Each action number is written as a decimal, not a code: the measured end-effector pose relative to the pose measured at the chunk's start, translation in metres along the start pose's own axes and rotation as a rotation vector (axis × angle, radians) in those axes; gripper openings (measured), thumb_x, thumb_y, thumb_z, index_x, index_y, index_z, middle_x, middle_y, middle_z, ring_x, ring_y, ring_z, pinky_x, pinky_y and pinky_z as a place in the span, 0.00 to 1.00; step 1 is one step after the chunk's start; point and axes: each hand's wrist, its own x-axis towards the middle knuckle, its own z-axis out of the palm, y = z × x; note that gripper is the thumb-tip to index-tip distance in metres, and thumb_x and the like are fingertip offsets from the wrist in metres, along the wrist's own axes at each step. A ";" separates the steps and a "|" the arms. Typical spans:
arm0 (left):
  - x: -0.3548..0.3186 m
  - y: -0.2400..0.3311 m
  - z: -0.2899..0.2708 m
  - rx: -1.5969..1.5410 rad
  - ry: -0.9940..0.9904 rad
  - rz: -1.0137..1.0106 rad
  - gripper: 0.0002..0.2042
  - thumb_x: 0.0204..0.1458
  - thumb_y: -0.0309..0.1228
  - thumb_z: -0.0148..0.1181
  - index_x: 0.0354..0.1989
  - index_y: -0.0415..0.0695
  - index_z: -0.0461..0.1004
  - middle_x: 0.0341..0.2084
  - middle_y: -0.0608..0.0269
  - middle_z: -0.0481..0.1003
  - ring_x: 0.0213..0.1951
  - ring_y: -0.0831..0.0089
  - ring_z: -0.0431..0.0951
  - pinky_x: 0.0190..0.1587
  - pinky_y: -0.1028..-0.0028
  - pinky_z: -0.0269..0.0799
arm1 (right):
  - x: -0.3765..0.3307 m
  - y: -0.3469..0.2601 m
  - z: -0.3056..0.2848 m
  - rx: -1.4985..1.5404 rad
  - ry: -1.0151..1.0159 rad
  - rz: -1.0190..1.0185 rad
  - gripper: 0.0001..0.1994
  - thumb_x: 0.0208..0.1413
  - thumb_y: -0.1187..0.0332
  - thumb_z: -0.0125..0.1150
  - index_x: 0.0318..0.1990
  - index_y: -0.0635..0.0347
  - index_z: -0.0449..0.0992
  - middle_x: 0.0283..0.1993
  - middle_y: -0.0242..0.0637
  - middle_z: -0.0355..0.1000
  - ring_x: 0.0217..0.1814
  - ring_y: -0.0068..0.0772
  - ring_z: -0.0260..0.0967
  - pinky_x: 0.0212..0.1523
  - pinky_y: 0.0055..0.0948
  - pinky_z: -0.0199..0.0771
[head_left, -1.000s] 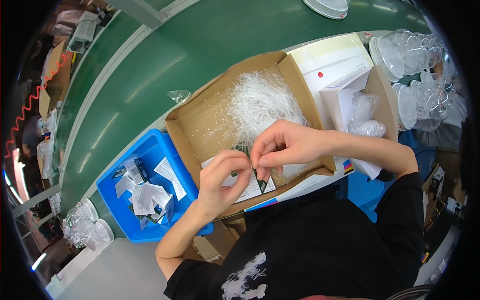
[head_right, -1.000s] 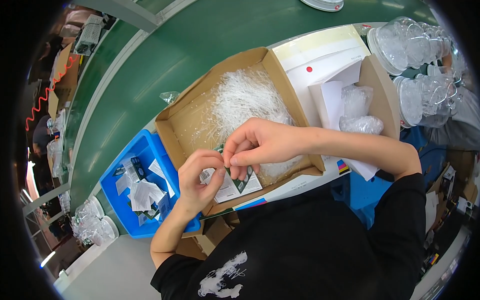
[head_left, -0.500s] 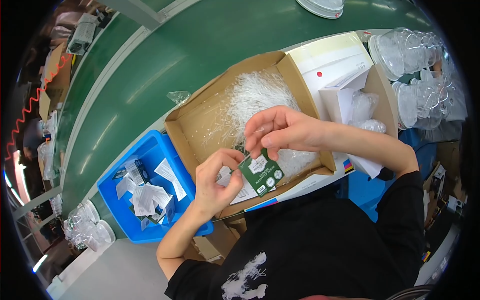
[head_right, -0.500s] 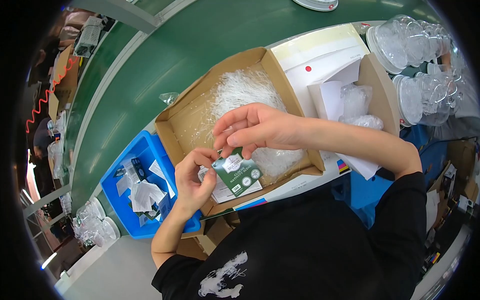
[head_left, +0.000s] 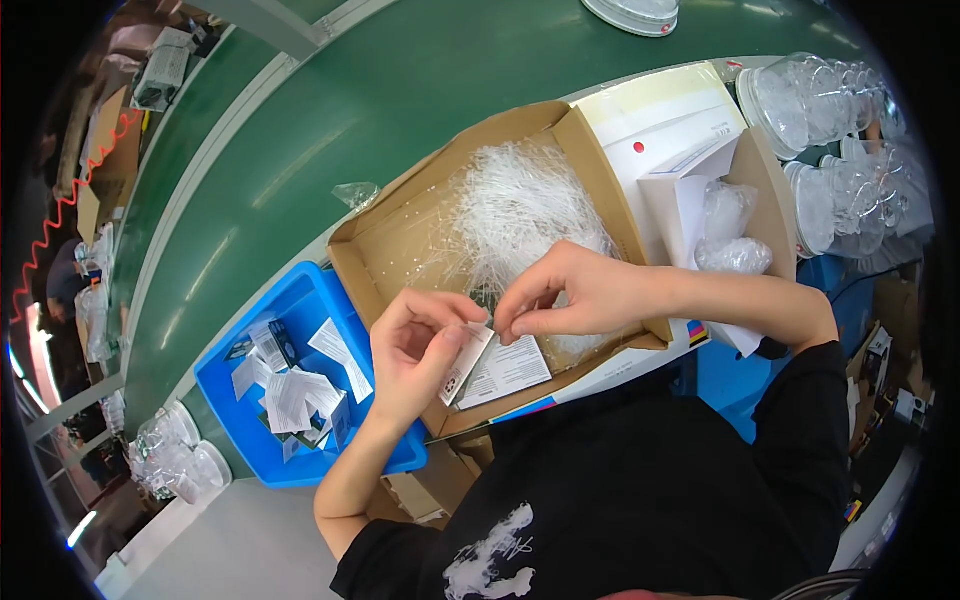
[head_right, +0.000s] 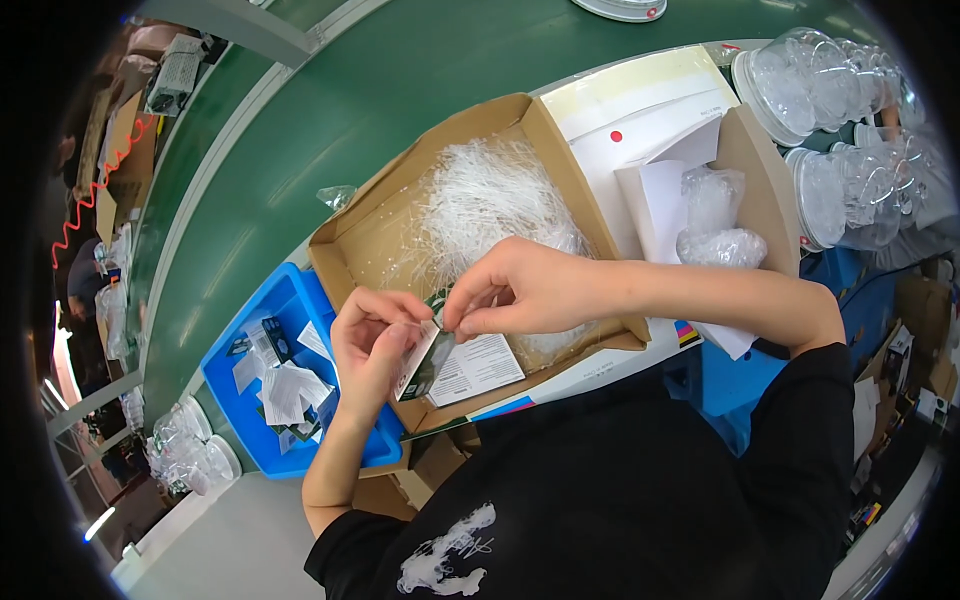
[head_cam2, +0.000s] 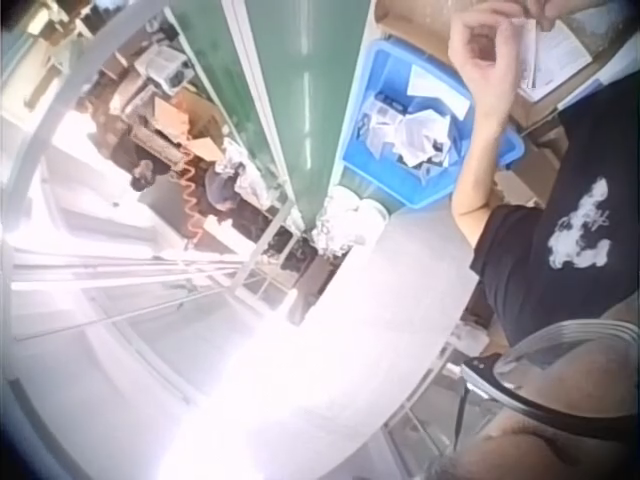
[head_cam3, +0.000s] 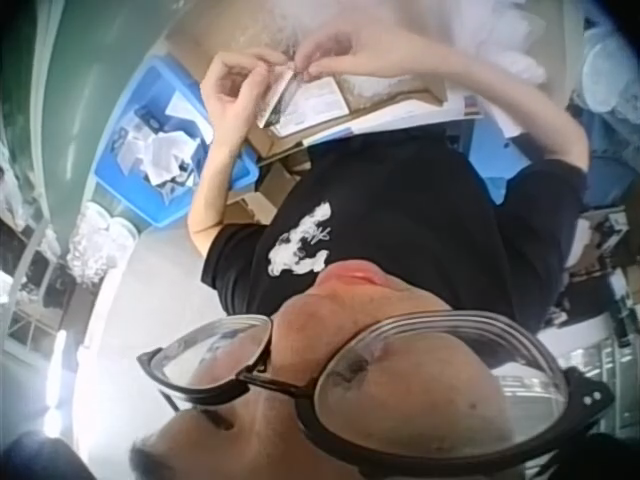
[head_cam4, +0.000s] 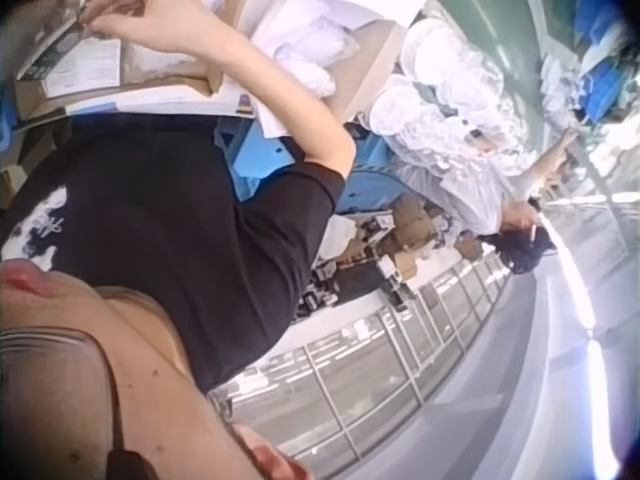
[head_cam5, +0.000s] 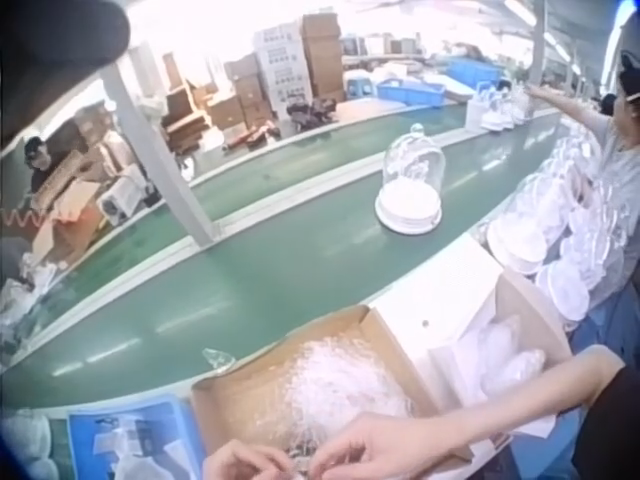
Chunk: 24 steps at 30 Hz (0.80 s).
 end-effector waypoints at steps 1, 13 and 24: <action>-0.001 -0.004 -0.007 -0.115 -0.099 -0.031 0.03 0.56 0.20 0.54 0.35 0.38 0.66 0.38 0.48 0.77 0.33 0.78 0.75 0.38 0.80 0.72 | 0.000 0.002 0.001 -0.020 -0.016 -0.014 0.07 0.59 0.74 0.58 0.43 0.64 0.80 0.38 0.37 0.80 0.42 0.23 0.78 0.44 0.23 0.77; -0.003 -0.001 0.007 0.095 -0.168 -0.115 0.05 0.56 0.20 0.55 0.39 0.38 0.69 0.30 0.63 0.77 0.32 0.83 0.76 0.34 0.81 0.71 | 0.000 0.001 -0.003 0.203 -0.034 0.066 0.07 0.59 0.77 0.56 0.42 0.68 0.78 0.38 0.38 0.79 0.42 0.25 0.78 0.42 0.22 0.77; -0.002 -0.004 0.009 0.229 -0.095 -0.038 0.05 0.53 0.18 0.57 0.37 0.36 0.72 0.26 0.64 0.77 0.30 0.81 0.78 0.35 0.79 0.73 | 0.002 0.007 -0.004 0.168 0.039 0.078 0.10 0.62 0.72 0.53 0.45 0.65 0.77 0.38 0.35 0.78 0.39 0.22 0.76 0.35 0.21 0.76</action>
